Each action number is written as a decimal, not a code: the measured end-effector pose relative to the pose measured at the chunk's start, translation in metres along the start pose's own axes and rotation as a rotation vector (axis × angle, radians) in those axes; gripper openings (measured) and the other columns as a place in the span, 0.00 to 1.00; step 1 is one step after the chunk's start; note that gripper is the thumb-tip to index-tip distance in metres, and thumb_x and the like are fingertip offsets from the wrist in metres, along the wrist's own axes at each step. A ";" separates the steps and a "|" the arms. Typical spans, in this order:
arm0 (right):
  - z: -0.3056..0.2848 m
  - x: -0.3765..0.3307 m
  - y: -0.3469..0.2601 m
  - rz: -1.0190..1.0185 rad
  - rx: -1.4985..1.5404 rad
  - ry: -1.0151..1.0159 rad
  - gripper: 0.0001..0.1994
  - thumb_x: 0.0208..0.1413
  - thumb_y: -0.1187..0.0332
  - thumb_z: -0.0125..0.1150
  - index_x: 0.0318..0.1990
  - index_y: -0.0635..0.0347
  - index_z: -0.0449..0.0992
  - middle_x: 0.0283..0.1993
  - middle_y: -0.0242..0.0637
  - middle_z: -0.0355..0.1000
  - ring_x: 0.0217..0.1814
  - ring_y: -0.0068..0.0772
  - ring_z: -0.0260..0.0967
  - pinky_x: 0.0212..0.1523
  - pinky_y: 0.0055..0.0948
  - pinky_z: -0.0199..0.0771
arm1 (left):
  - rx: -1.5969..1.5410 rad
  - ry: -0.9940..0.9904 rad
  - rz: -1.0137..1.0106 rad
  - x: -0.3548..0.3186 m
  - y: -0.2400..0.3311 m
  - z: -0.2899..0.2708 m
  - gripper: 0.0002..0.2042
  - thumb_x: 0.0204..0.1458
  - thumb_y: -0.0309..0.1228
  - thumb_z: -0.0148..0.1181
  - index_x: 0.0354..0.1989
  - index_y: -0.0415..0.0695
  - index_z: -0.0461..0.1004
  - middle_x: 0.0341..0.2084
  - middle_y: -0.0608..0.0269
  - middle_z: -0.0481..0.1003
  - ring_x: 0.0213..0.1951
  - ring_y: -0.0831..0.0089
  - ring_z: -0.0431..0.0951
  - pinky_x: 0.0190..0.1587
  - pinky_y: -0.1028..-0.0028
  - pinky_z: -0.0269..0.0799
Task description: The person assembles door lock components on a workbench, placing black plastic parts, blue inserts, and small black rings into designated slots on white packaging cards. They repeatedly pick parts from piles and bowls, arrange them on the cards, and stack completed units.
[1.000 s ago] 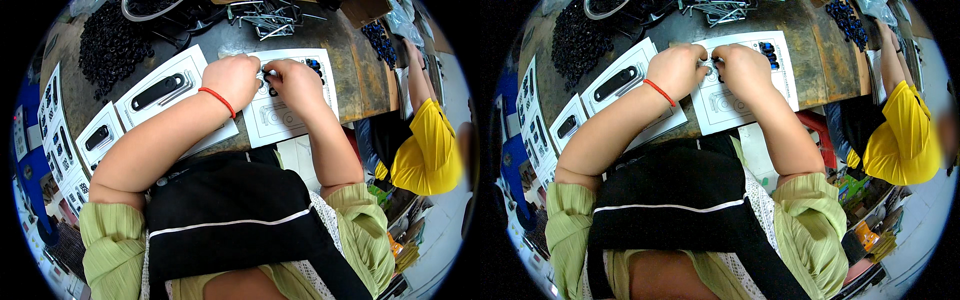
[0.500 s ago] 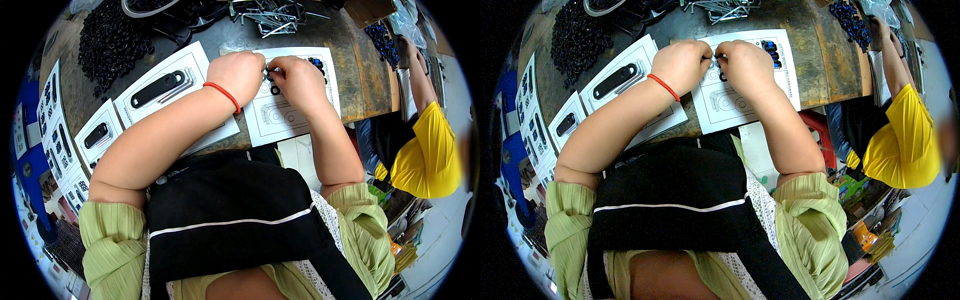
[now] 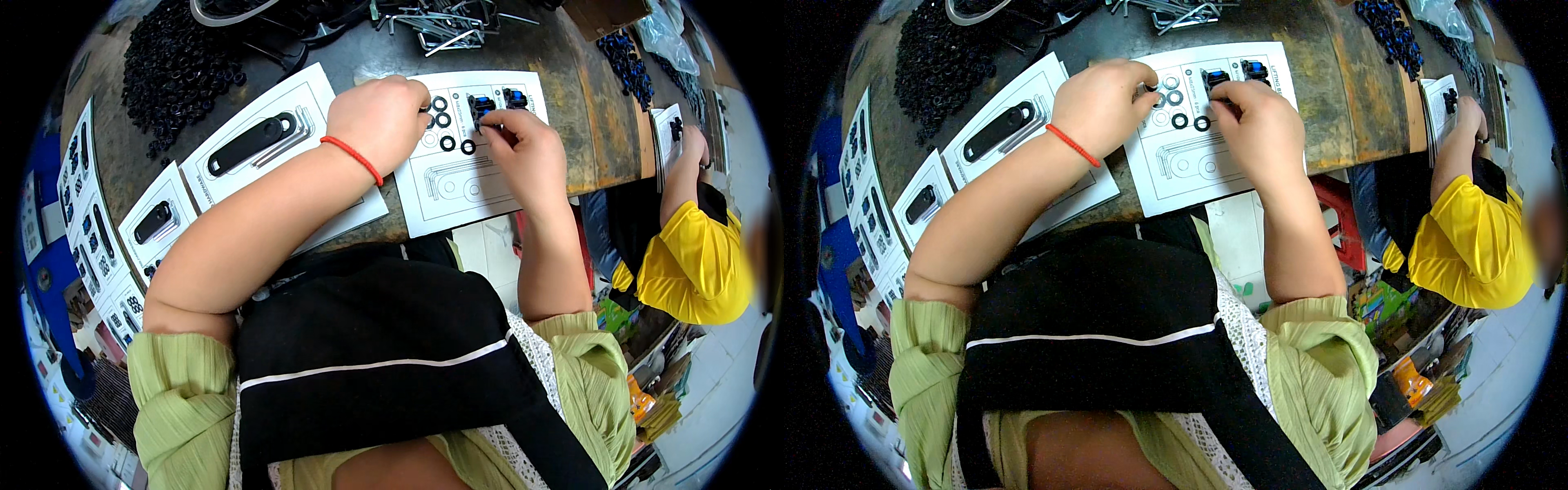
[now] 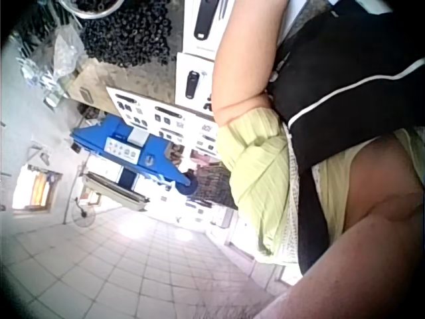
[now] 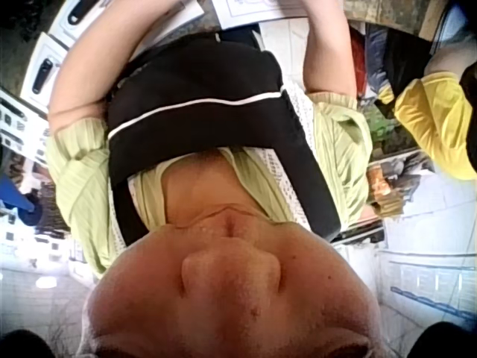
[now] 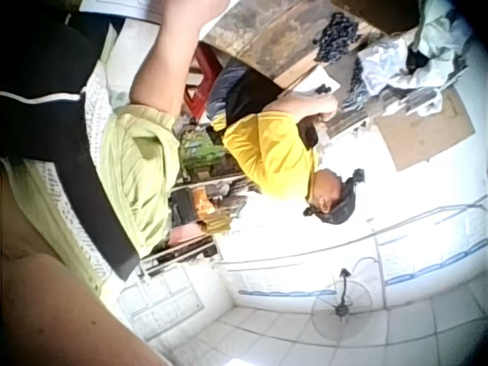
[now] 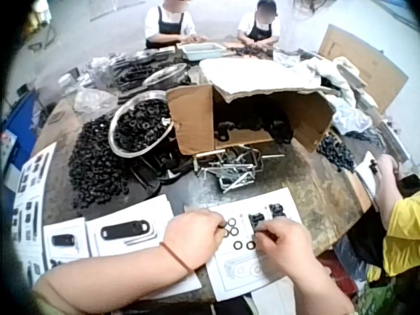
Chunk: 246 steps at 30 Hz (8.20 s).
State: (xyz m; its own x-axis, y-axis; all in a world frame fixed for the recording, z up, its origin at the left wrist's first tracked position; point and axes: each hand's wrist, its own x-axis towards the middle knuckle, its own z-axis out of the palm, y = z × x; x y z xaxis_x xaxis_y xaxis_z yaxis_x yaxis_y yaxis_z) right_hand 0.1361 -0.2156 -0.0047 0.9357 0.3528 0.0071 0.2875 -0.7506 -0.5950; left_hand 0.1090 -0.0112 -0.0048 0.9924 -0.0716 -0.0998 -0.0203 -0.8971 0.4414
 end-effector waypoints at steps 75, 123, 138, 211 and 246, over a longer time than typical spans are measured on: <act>0.034 0.245 -0.001 -0.648 -0.610 0.126 0.09 0.49 0.72 0.55 0.37 0.53 0.79 0.41 0.41 0.72 0.44 0.45 0.72 0.41 0.41 0.75 | -1.657 -0.090 -0.406 -0.075 -0.036 -0.082 0.15 0.63 0.28 0.43 0.56 0.39 0.65 0.35 0.61 0.74 0.35 0.75 0.77 0.34 0.80 0.72; 0.021 -0.036 -0.105 -0.848 0.266 -0.119 0.15 0.38 0.77 0.70 0.37 0.59 0.77 0.44 0.39 0.74 0.42 0.41 0.73 0.40 0.32 0.75 | -1.870 -0.180 -0.287 -0.117 -0.037 -0.039 0.14 0.63 0.26 0.43 0.54 0.35 0.67 0.44 0.60 0.74 0.40 0.75 0.75 0.47 0.74 0.74; -0.033 -0.056 -0.050 -0.423 0.127 -0.343 0.21 0.35 0.82 0.68 0.42 0.60 0.76 0.43 0.40 0.73 0.48 0.45 0.71 0.48 0.37 0.71 | -1.077 -0.639 -0.262 -0.115 -0.007 -0.045 0.19 0.60 0.32 0.54 0.56 0.36 0.69 0.35 0.59 0.78 0.35 0.77 0.78 0.39 0.78 0.73; -0.019 -0.018 -0.009 -0.356 -0.021 -0.141 0.08 0.42 0.78 0.66 0.33 0.59 0.80 0.35 0.35 0.72 0.39 0.38 0.70 0.39 0.32 0.71 | 0.068 -0.225 -0.013 -0.023 0.012 -0.001 0.06 0.48 0.32 0.57 0.27 0.46 0.79 0.28 0.59 0.78 0.34 0.59 0.79 0.38 0.62 0.75; -0.005 -0.057 0.054 0.124 -0.014 0.258 0.21 0.55 0.76 0.48 0.57 0.76 0.65 0.53 0.62 0.68 0.56 0.58 0.66 0.59 0.43 0.63 | -0.859 -0.535 -0.390 -0.132 0.049 -0.021 0.41 0.48 0.35 0.60 0.67 0.31 0.46 0.61 0.35 0.56 0.63 0.55 0.61 0.62 0.68 0.60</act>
State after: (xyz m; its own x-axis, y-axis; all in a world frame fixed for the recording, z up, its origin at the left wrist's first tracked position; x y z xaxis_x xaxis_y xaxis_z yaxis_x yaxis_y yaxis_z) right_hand 0.0994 -0.2786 -0.0332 0.9845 0.1050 0.1402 0.1685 -0.7873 -0.5931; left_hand -0.0209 -0.0368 0.0487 0.7262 -0.2153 -0.6529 0.5834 -0.3094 0.7509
